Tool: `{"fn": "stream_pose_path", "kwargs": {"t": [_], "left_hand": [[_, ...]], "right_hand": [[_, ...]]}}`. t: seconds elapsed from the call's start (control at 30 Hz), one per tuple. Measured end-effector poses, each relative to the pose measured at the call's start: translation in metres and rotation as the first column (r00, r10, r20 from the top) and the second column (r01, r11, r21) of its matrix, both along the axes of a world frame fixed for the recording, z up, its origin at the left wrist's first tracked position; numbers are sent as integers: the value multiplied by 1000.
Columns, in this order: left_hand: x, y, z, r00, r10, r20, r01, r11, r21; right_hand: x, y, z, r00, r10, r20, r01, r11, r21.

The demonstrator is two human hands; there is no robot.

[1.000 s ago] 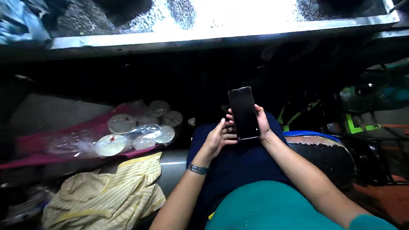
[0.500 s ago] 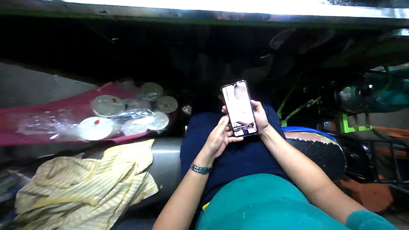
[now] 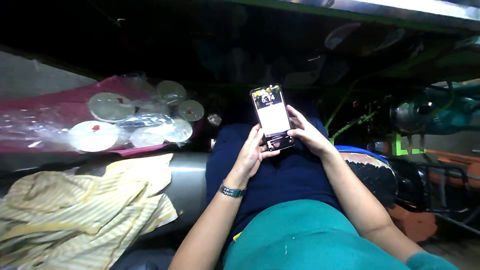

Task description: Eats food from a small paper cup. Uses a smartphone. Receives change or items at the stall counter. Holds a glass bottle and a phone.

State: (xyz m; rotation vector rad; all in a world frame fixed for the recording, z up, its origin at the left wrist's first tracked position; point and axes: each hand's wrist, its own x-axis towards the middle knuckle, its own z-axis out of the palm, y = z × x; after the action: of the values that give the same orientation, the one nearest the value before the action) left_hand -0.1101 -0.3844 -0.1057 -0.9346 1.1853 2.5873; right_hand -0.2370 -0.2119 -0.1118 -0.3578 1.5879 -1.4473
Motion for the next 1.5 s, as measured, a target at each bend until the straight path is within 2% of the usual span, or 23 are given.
{"fn": "stream_pose_path", "kwargs": {"t": [0.13,0.23,0.33,0.4,0.5,0.57,0.6,0.7,0.77,1.07,1.5], "left_hand": [[1,-1,-2,999,-11,-34,8,997,-79],[2,-1,-4,999,2,-42,-7,992,-124],[3,-3,-4,998,29,-48,-35,992,-123],[3,-5,-4,998,36,-49,-42,993,-112],[1,-5,-2,999,18,-37,-22,994,-107],[2,-5,-2,999,0,-39,-4,995,-104],[2,-5,-2,999,-4,-41,0,995,-102],[2,-4,-3,999,0,-48,-5,995,-102],[3,-5,-3,999,3,-52,-8,996,-94],[1,-3,-1,1000,4,-26,-6,994,-105],[3,-2,-3,999,-31,-27,27,990,-140]], "right_hand": [[-3,10,-1,998,60,-32,-57,995,83],[-10,17,6,974,137,-178,-112,983,145],[-14,17,15,921,126,-368,-54,978,200],[-9,11,16,826,101,-555,2,983,182],[3,1,8,569,115,-814,-51,993,105],[7,-4,5,434,171,-885,-86,985,148],[7,-5,4,409,175,-896,-62,985,163],[4,-6,3,402,127,-907,57,985,163],[2,-7,5,403,97,-910,81,987,141],[12,-10,-2,379,93,-921,2,995,101],[14,-30,0,368,113,-923,2,993,122]]}}
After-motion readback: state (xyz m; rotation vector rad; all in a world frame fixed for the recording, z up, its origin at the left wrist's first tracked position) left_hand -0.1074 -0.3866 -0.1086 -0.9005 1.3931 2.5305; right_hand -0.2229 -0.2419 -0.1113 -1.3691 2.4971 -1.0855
